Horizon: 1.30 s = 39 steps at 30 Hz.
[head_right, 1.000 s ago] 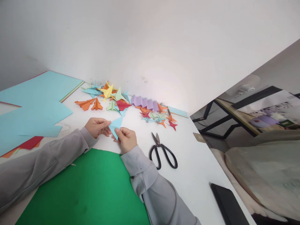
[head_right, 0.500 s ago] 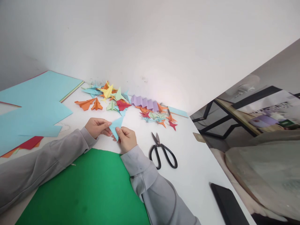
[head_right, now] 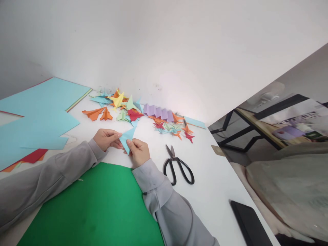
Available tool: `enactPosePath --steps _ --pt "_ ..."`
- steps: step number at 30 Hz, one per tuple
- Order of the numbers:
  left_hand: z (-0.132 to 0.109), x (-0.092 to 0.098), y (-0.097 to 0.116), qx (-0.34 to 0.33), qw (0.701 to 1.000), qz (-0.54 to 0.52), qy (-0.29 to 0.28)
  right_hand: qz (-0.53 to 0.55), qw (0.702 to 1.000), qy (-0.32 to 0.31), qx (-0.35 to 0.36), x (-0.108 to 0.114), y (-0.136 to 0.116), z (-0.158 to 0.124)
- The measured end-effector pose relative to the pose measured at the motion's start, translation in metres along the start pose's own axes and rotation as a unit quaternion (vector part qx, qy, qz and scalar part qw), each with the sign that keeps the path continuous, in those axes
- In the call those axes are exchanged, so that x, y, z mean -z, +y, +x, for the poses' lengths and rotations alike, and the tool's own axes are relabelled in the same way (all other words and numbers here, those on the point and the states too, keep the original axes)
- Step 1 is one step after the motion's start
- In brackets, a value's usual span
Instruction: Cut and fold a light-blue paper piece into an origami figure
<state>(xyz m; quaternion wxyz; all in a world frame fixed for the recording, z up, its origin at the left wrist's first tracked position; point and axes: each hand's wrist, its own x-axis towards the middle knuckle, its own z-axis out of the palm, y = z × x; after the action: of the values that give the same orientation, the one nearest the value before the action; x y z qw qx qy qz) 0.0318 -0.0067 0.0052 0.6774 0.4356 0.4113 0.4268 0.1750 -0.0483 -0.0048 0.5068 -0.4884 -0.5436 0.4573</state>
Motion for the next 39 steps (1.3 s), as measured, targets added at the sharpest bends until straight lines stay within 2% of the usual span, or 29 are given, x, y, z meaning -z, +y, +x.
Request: enactPosePath --steps 15,21,29,39 --pt "-0.0018 -0.0015 0.0013 0.002 1.0 0.004 0.002 -0.031 0.999 0.012 0.014 -0.001 -0.0013 -0.0008" --pt "-0.0027 -0.0028 0.0014 -0.012 1.0 0.01 -0.002 -0.017 1.0 0.016 -0.003 -0.0019 -0.0051 -0.0008" --pt "-0.0006 0.0007 0.0022 0.005 1.0 -0.015 0.012 0.001 0.999 -0.014 -0.041 -0.0032 -0.0039 0.0001" --pt "-0.0004 -0.001 0.0036 0.011 0.998 -0.048 0.033 0.004 0.999 -0.038 -0.037 -0.0042 -0.0052 0.0002"
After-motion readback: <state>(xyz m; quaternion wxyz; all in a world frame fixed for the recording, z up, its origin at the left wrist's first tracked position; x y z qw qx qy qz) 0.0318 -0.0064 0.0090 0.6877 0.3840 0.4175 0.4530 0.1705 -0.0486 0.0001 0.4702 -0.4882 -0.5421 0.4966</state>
